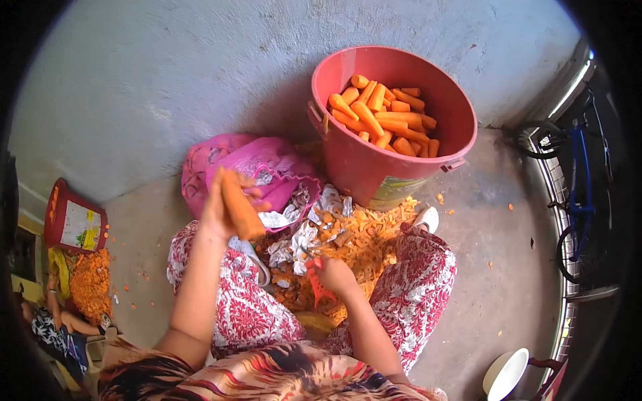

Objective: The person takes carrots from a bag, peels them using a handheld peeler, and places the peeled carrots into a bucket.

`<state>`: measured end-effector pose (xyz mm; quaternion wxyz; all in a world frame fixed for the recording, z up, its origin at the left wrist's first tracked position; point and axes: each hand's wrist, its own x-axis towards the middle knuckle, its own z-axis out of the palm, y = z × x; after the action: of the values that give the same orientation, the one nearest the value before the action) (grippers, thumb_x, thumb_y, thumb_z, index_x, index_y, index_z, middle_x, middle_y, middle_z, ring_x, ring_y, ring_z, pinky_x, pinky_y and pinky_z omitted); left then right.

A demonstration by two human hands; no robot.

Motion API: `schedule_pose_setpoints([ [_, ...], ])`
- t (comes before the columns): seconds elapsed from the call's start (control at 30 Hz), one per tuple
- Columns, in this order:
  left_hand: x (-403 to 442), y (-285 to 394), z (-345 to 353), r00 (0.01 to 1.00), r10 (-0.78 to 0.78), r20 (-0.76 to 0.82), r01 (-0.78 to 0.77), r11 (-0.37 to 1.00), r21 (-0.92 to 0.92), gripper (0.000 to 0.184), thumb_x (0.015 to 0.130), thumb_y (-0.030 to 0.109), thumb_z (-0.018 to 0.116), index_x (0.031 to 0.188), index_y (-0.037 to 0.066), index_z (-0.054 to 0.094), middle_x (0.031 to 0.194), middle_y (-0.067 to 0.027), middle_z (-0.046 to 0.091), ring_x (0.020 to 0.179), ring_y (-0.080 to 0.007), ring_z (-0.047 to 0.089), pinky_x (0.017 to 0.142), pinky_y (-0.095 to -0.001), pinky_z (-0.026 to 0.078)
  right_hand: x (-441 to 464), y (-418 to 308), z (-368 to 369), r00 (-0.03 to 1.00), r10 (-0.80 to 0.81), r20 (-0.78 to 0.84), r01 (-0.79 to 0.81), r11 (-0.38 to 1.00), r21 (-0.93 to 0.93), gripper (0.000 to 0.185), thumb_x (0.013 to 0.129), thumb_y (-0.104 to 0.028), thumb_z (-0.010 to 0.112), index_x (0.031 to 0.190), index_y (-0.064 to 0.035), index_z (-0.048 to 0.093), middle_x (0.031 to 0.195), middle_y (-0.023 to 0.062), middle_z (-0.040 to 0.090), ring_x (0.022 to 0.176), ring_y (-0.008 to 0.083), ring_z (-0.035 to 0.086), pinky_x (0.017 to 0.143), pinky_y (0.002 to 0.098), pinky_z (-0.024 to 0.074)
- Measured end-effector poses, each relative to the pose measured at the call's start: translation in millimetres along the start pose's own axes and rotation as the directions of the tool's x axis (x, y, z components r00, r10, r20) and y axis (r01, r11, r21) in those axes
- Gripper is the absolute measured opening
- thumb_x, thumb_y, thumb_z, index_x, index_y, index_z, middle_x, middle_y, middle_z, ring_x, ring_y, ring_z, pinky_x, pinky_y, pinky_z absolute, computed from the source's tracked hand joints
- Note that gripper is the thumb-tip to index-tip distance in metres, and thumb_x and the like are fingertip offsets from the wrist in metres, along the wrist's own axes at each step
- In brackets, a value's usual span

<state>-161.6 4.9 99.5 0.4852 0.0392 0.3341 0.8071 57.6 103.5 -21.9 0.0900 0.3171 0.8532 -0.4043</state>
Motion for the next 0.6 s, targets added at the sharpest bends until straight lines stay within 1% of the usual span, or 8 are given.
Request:
schedule_pose_setpoints([
  [0.07, -24.7, -29.6, 18.2, 0.972, -0.146, -0.186, 0.126, 0.985, -0.114, 0.042, 0.077, 0.047, 0.052, 0.081, 0.006, 0.045, 0.074, -0.007, 0.05, 0.068, -0.0181, 0.053, 0.064, -0.0403, 0.05, -6.9, 5.0, -5.1, 1.0, 0.004, 0.005, -0.004, 0.999, -0.045, 0.025, 0.082, -0.024, 0.041, 0.087, -0.0022, 0.051, 0.077, 0.0233, 0.057, 0.076, 0.0384, 0.054, 0.066, 0.0445, 0.0419],
  [0.13, -19.1, -78.1, -41.9, 0.89, -0.455, 0.005, 0.38, 0.737, -0.559, 0.044, 0.076, 0.047, 0.053, 0.083, 0.004, 0.044, 0.078, -0.0073, 0.049, 0.067, -0.0186, 0.053, 0.061, -0.0397, 0.05, -19.4, 4.6, -17.1, 0.996, 0.03, -0.084, -0.014, 0.983, 0.182, 0.021, 0.081, -0.02, 0.043, 0.086, -0.0019, 0.052, 0.077, 0.0236, 0.057, 0.076, 0.0386, 0.054, 0.066, 0.0438, 0.0425],
  [0.17, -29.0, -96.7, -41.3, 0.892, -0.449, 0.047, 0.384, 0.702, -0.6, 0.043, 0.078, 0.043, 0.052, 0.086, 0.002, 0.042, 0.079, -0.0093, 0.048, 0.069, -0.0202, 0.053, 0.062, -0.0394, 0.049, -29.4, -0.2, -25.0, 0.99, 0.077, -0.116, -0.038, 0.951, 0.308, 0.019, 0.08, -0.018, 0.044, 0.084, -0.0014, 0.052, 0.077, 0.0235, 0.057, 0.076, 0.0388, 0.054, 0.065, 0.0435, 0.0427],
  [0.23, -38.4, -128.6, -42.8, 0.902, -0.408, -0.144, 0.264, 0.782, -0.564, 0.04, 0.082, 0.038, 0.049, 0.092, 0.001, 0.039, 0.08, -0.0139, 0.047, 0.072, -0.0246, 0.051, 0.071, -0.0428, 0.047, -14.3, 38.0, -14.5, 0.892, 0.022, -0.452, 0.077, 0.977, 0.199, 0.017, 0.079, -0.016, 0.047, 0.077, 0.0, 0.051, 0.068, 0.0228, 0.055, 0.066, 0.0395, 0.053, 0.057, 0.0398, 0.0427],
  [0.27, -44.8, -135.7, -36.8, 0.859, -0.437, -0.266, 0.235, 0.799, -0.554, 0.04, 0.083, 0.038, 0.047, 0.097, 0.002, 0.037, 0.082, -0.015, 0.047, 0.073, -0.0258, 0.051, 0.075, -0.0441, 0.046, -18.0, 30.8, -25.2, 0.848, 0.165, -0.504, 0.021, 0.94, 0.342, 0.022, 0.08, -0.019, 0.049, 0.071, 0.0, 0.048, 0.06, 0.0208, 0.052, 0.054, 0.0347, 0.051, 0.051, 0.0376, 0.0407],
  [0.33, -44.8, -159.0, -56.8, 0.844, -0.516, -0.15, 0.343, 0.732, -0.589, 0.033, 0.083, 0.028, 0.046, 0.1, 0.002, 0.035, 0.082, -0.0142, 0.046, 0.072, -0.0259, 0.051, 0.076, -0.0475, 0.045, -12.7, 50.7, -33.7, 0.822, 0.266, -0.503, 0.108, 0.795, 0.597, 0.015, 0.082, -0.016, 0.049, 0.078, -0.0031, 0.056, 0.057, -0.0009, 0.051, 0.047, 0.0072, 0.045, 0.042, 0.0242, 0.0354],
  [0.43, -53.8, -174.7, -54.5, 0.851, -0.513, -0.11, 0.362, 0.726, -0.585, 0.03, 0.079, 0.029, 0.053, 0.094, 0.005, 0.042, 0.079, -0.0122, 0.048, 0.07, -0.0237, 0.051, 0.066, -0.0411, 0.047, -11.8, 51.8, -39.3, 0.777, 0.283, -0.563, 0.326, 0.583, 0.744, 0.018, 0.085, -0.017, 0.047, 0.079, -0.0027, 0.057, 0.058, -0.0053, 0.048, 0.048, 0.0043, 0.042, 0.043, 0.0214, 0.0338],
  [0.6, -59.2, -181.1, -30.8, 0.86, -0.46, -0.219, 0.383, 0.867, -0.318, 0.033, 0.078, 0.033, 0.055, 0.098, 0.01, 0.044, 0.084, -0.0089, 0.048, 0.074, -0.0206, 0.051, 0.064, -0.039, 0.045, -30.0, 32.8, -38.4, 0.744, 0.244, -0.622, 0.309, 0.701, 0.643, 0.023, 0.086, -0.02, 0.046, 0.078, -0.0024, 0.056, 0.058, -0.0054, 0.045, 0.049, 0.0044, 0.037, 0.045, 0.0223, 0.0323],
])
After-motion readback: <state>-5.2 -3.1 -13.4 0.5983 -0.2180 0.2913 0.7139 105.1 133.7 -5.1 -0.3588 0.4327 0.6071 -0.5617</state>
